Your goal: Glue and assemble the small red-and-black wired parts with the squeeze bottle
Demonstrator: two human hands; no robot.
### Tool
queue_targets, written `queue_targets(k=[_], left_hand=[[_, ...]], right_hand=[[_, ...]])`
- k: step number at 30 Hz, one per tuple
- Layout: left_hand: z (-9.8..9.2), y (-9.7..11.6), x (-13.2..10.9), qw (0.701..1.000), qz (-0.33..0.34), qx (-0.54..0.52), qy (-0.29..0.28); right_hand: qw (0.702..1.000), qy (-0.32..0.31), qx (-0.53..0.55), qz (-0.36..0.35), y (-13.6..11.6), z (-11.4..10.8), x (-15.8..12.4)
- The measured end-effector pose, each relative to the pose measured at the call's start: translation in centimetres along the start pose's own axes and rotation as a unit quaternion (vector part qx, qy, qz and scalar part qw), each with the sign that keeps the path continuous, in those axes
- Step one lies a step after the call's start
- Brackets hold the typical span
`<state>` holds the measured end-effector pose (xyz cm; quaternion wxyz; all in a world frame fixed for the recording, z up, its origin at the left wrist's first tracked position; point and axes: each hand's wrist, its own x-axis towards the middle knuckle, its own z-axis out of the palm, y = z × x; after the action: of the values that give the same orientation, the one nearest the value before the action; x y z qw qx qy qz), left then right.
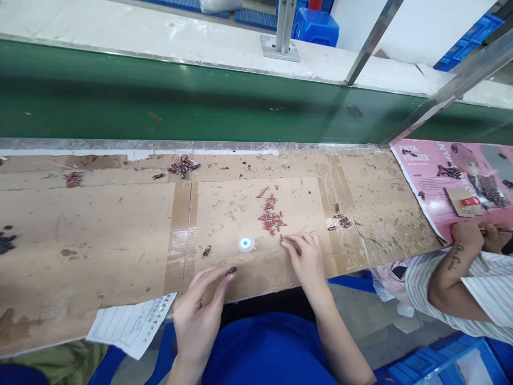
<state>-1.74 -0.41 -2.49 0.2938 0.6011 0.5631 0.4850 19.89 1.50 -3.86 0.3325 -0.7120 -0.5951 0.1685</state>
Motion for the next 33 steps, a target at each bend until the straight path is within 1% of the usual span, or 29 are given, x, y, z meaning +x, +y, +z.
queue_targets(k=[2,4,6,8,10,12,14,16,18,20,26,29,31,33], left_hand=[[0.3,0.3,-0.1,0.999,-0.002,-0.030,-0.027],[0.7,0.7,0.0,0.998,-0.017,-0.050,-0.041],[1.2,1.2,0.0,0.996,-0.041,-0.064,-0.046],[1.7,1.6,0.0,0.994,-0.064,-0.079,-0.044],[2.2,1.8,-0.1,0.991,-0.086,-0.093,-0.044],[2.6,2.0,-0.1,0.988,-0.107,-0.100,-0.043],[2.9,2.3,0.0,0.986,-0.123,-0.102,-0.041],[3.0,2.6,0.1,0.986,-0.127,-0.103,-0.041],[2.9,2.9,0.3,0.986,-0.121,-0.105,-0.044],[2.8,3.1,0.4,0.987,-0.113,-0.107,-0.046],[2.8,2.9,0.2,0.986,-0.103,-0.116,-0.059],[2.9,2.8,0.2,0.983,-0.119,-0.129,-0.059],[3.0,2.8,0.3,0.979,-0.140,-0.140,-0.057],[3.0,2.8,0.5,0.972,-0.161,-0.160,-0.064]], right_hand=[[0.999,-0.026,-0.017,-0.004,0.1,0.3,0.3],[0.999,-0.041,-0.030,-0.010,0.1,0.6,0.5],[0.998,-0.052,-0.029,-0.015,-0.2,0.5,0.6],[0.998,-0.059,-0.001,-0.007,-0.7,-0.1,0.4],[0.996,-0.061,0.056,0.011,-1.7,-1.0,-0.1],[0.989,-0.063,0.134,0.026,-3.1,-1.8,-0.6],[0.973,-0.066,0.216,0.042,-4.5,-2.2,-1.2],[0.952,-0.063,0.288,0.078,-5.6,-2.2,-1.6],[0.936,-0.053,0.329,0.115,-6.1,-1.9,-1.8],[0.933,-0.046,0.336,0.121,-6.3,-1.7,-1.9],[0.949,-0.051,0.304,0.072,-6.0,-1.5,-1.6],[0.953,-0.052,0.293,0.064,-6.0,-1.4,-1.7],[0.949,-0.059,0.301,0.077,-5.9,-1.3,-1.8],[0.933,-0.083,0.331,0.111,-5.9,-1.2,-1.8]])
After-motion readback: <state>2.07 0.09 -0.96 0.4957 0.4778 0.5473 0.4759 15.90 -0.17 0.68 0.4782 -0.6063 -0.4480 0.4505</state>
